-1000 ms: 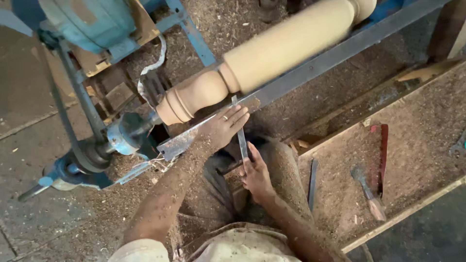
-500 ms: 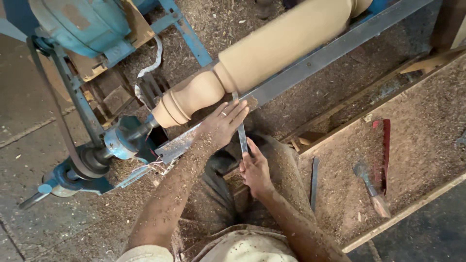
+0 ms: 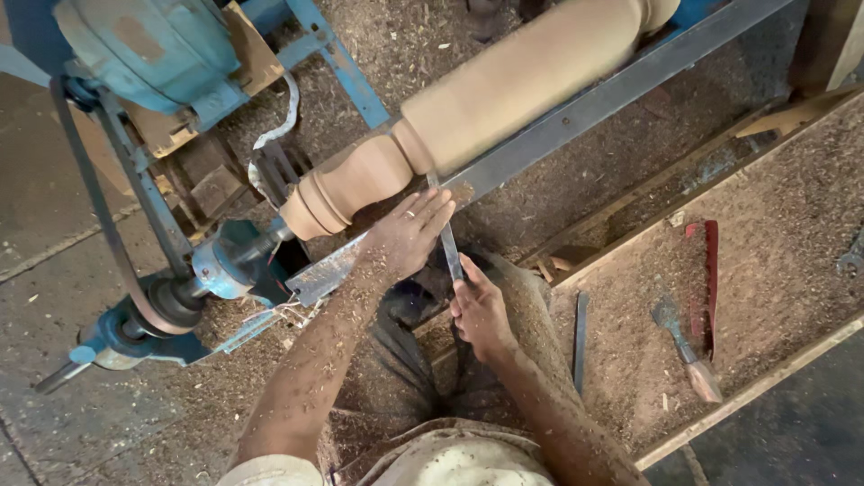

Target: The person uses a chisel to shape a cylindrical wooden piece mounted on a lathe. They hold the chisel with both hands and apply it to the spinning wood to create grooves and contours.

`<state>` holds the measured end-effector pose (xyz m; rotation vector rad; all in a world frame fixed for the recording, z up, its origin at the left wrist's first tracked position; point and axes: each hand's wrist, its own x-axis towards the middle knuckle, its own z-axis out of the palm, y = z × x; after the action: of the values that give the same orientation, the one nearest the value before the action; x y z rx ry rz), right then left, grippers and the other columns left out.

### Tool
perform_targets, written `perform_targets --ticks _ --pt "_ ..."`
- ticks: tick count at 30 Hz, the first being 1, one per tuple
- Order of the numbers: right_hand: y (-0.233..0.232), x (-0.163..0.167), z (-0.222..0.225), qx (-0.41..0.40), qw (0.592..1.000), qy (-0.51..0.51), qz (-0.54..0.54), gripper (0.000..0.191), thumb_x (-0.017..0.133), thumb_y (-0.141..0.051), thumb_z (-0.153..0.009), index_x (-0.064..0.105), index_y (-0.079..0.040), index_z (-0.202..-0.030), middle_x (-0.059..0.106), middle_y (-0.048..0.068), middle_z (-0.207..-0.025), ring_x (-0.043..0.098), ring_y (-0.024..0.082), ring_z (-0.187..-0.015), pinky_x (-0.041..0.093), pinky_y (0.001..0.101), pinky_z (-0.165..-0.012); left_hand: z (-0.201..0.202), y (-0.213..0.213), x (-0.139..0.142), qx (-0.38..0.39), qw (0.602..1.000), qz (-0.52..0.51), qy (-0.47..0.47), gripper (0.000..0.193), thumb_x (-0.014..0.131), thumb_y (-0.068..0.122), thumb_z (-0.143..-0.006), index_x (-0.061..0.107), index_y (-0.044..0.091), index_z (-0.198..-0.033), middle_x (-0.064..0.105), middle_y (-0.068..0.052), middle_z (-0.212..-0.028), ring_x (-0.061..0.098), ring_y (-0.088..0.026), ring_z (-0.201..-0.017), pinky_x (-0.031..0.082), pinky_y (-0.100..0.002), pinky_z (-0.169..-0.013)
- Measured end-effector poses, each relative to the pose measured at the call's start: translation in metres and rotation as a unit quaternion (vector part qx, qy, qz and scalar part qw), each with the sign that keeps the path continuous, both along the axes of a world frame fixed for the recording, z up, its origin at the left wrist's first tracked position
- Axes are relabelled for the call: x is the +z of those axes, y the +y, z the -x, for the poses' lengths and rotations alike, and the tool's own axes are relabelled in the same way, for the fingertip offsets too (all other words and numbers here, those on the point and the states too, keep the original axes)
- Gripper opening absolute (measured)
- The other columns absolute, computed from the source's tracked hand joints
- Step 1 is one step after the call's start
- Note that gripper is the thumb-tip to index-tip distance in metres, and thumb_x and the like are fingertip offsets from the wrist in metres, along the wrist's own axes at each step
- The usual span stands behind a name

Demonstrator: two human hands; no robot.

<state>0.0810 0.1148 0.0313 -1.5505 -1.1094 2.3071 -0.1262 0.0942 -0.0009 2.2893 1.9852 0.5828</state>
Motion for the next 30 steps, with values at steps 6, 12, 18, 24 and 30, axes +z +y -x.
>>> perform_targets --ticks 6,12,18,24,30 --pt "-0.003 -0.008 0.002 -0.007 1.0 -0.016 0.004 0.052 0.05 -0.02 -0.105 0.046 -0.028 -0.156 0.047 -0.003 -0.063 0.036 0.005 -0.046 0.03 0.0221 -0.038 0.001 0.002 -0.001 0.003 1.0 0.001 -0.02 0.056 0.058 0.01 -0.089 0.051 0.001 -0.144 0.052 -0.018 -0.153 0.051 -0.033 -0.141 0.04 -0.046 -0.118" --pt "-0.011 -0.02 0.006 -0.016 1.0 0.014 -0.014 0.053 0.051 -0.022 -0.104 0.046 -0.029 -0.156 0.047 -0.004 -0.062 0.039 0.006 -0.045 0.032 0.0228 -0.037 0.0 0.0 -0.001 0.012 1.0 -0.024 -0.01 0.056 0.058 0.008 -0.087 0.054 0.001 -0.143 0.055 -0.018 -0.151 0.053 -0.032 -0.141 0.041 -0.045 -0.119" --pt "-0.02 -0.022 0.012 -0.029 1.0 0.002 -0.006 0.054 0.051 -0.022 -0.103 0.043 -0.031 -0.156 0.047 -0.003 -0.061 0.038 0.006 -0.043 0.03 0.0236 -0.035 0.001 -0.001 -0.003 0.014 0.999 -0.035 -0.027 0.055 0.059 0.008 -0.088 0.054 -0.001 -0.142 0.055 -0.019 -0.149 0.054 -0.034 -0.139 0.042 -0.047 -0.118" --pt "-0.032 -0.017 0.021 -0.053 0.998 0.019 0.001 0.054 0.052 -0.021 -0.105 0.043 -0.029 -0.157 0.046 -0.004 -0.062 0.037 0.005 -0.044 0.031 0.0231 -0.036 0.002 -0.004 -0.006 0.01 0.998 -0.051 -0.022 0.053 0.059 0.01 -0.09 0.054 -0.003 -0.141 0.056 -0.021 -0.148 0.054 -0.037 -0.138 0.043 -0.048 -0.118" --pt "-0.043 -0.011 0.033 -0.035 0.999 0.005 -0.014 0.055 0.047 -0.021 -0.105 0.037 -0.031 -0.158 0.049 -0.004 -0.065 0.039 0.005 -0.046 0.032 0.0235 -0.038 0.005 -0.007 -0.01 -0.002 0.998 -0.055 -0.006 0.053 0.06 0.013 -0.092 0.054 -0.007 -0.14 0.056 -0.024 -0.147 0.053 -0.039 -0.137 0.043 -0.048 -0.117"
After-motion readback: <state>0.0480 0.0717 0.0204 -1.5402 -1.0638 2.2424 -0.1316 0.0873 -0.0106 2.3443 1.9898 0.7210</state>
